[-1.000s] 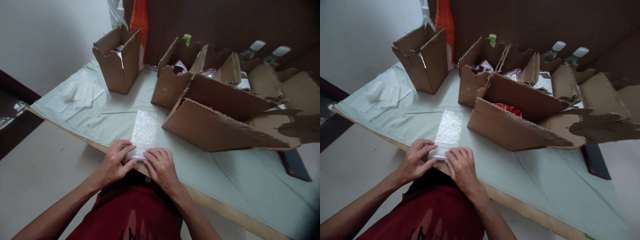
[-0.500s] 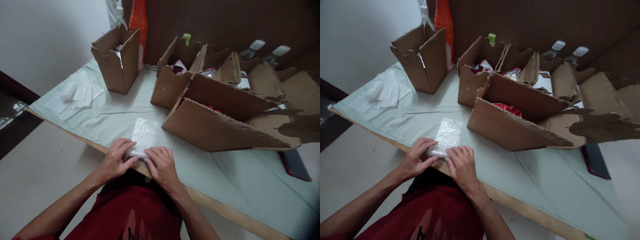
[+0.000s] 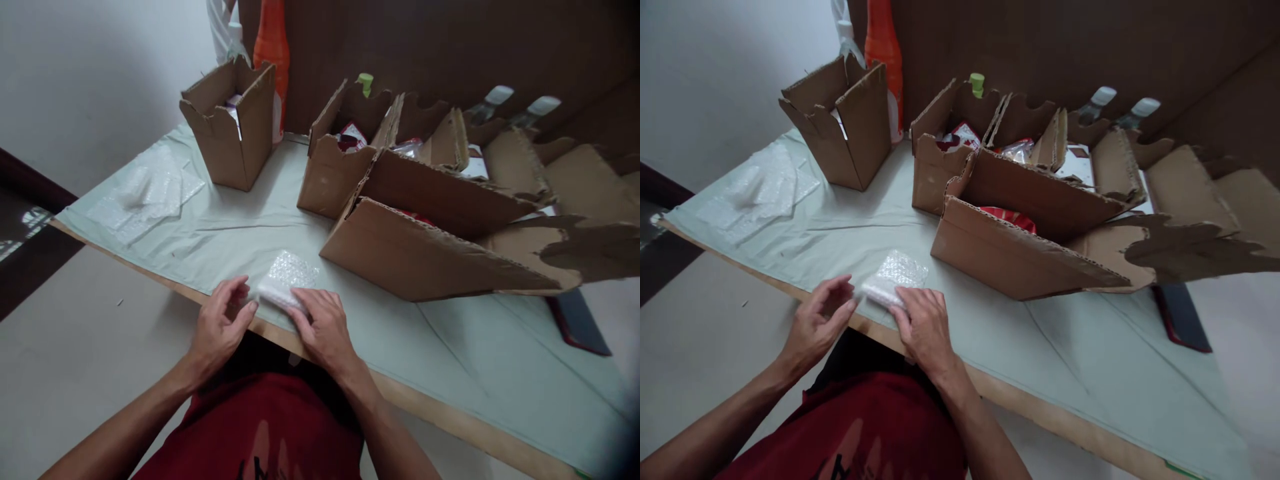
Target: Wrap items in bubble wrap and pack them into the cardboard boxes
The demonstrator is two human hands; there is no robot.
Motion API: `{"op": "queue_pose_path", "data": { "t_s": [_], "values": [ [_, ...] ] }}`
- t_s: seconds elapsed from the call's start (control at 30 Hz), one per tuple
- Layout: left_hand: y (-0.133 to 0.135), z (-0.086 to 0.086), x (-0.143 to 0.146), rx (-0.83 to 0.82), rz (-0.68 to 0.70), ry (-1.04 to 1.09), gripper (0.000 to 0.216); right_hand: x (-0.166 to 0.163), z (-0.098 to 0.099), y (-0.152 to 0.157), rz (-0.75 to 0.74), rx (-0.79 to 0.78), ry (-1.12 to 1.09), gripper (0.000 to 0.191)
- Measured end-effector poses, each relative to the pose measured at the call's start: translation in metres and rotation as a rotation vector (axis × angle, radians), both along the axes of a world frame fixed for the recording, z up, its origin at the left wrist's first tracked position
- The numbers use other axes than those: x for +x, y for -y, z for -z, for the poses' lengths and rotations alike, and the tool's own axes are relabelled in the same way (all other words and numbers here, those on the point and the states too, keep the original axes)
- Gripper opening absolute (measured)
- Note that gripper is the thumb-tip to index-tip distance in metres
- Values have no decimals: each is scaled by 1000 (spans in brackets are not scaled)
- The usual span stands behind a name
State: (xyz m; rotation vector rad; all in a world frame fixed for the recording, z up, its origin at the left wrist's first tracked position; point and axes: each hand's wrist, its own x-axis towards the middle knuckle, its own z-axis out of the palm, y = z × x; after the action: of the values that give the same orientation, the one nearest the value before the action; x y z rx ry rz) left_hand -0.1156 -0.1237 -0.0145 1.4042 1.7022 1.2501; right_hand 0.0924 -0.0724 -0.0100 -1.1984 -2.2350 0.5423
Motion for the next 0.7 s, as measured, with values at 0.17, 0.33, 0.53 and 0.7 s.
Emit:
{"op": "queue_pose_path", "data": {
  "t_s": [0.17, 0.33, 0.53, 0.7],
  "values": [
    [17, -9, 24, -290, 17, 796, 52, -10, -7, 16, 61, -243, -263, 21],
    [2, -17, 37, -376, 120, 1013, 53, 2, -14, 32, 112, -196, -292, 23],
    [8, -21, 50, -273, 352, 429, 38, 31, -36, 23, 69, -507, -416, 51],
    [10, -16, 65, -125, 511, 120, 37, 40, -59, 26, 110, -516, -229, 22]
  ]
}}
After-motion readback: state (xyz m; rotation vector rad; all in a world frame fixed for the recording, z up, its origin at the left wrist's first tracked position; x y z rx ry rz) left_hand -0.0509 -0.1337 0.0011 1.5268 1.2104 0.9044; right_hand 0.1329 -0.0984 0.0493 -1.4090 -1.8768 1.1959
